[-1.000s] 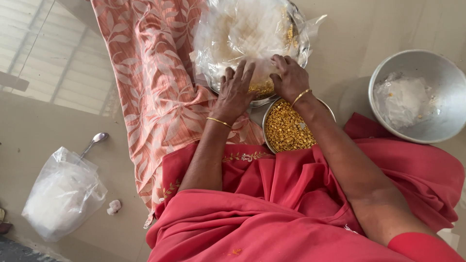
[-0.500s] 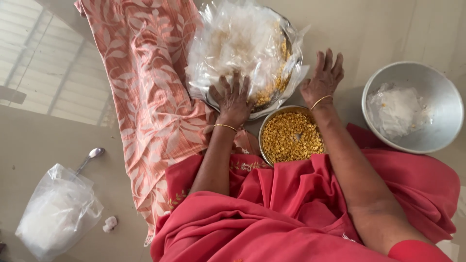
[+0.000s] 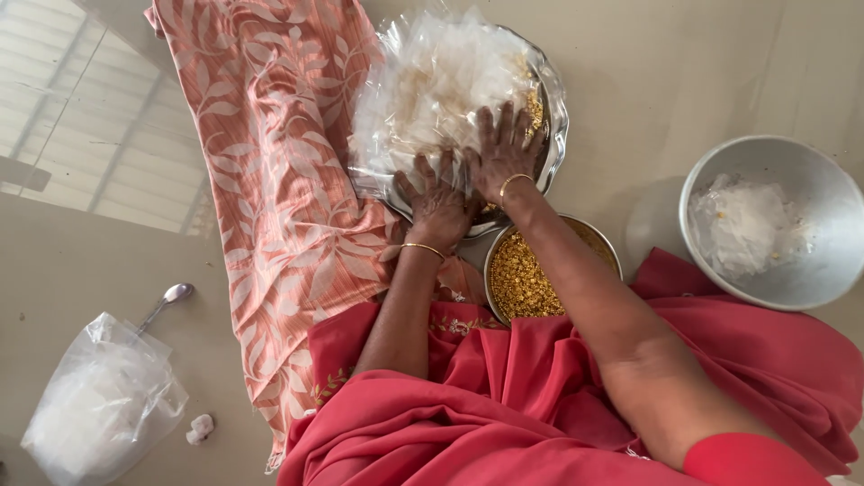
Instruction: The person packages small yellow snack grains into individual plastic bags from a central bowl.
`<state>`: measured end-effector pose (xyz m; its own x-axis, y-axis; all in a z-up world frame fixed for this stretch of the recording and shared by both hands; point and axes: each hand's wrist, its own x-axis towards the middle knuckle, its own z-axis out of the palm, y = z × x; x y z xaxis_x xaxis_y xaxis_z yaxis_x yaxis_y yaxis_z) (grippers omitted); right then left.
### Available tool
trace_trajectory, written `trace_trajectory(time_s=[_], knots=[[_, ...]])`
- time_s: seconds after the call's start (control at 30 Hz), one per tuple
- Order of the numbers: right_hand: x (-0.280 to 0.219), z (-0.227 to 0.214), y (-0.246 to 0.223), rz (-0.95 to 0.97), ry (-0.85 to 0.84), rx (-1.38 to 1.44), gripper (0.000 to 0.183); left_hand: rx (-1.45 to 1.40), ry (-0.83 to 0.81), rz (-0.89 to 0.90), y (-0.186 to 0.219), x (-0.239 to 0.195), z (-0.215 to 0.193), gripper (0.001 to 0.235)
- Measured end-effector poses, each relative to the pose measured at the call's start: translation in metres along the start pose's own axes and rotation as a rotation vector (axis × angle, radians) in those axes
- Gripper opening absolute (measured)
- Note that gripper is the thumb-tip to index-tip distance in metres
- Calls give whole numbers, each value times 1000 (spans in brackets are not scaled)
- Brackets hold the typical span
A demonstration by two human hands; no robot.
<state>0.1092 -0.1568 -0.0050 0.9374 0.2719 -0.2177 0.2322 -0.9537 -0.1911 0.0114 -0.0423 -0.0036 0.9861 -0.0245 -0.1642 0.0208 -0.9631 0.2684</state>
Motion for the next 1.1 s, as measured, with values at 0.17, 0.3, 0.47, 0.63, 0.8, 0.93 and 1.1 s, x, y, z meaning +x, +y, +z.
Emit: trace_trajectory(time_s=[0.17,0.3,0.47,0.63,0.8,0.93,1.1], knots=[[2,-1,-2,-12,54,0,79,-48,85,-43,-5,8,21,80],[13,16,17,-74,114,69,71,-432,554,202,-22,27,72,109],[-4,5,20,-101,117,-1,71,-142,307,14,28,-19,-30,107],[0,21,49,-205,387,122,64,57,618,344,19,-15,-8,92],[-69,-44,115,-563,865,67,40,-65,427,278,10,-13,0,62],[-134,-71,228,-504,829,176,26,-65,527,329,9,-7,11,64],[-172,-32,384,105,535,169,36,-100,578,383,35,-29,-8,85]])
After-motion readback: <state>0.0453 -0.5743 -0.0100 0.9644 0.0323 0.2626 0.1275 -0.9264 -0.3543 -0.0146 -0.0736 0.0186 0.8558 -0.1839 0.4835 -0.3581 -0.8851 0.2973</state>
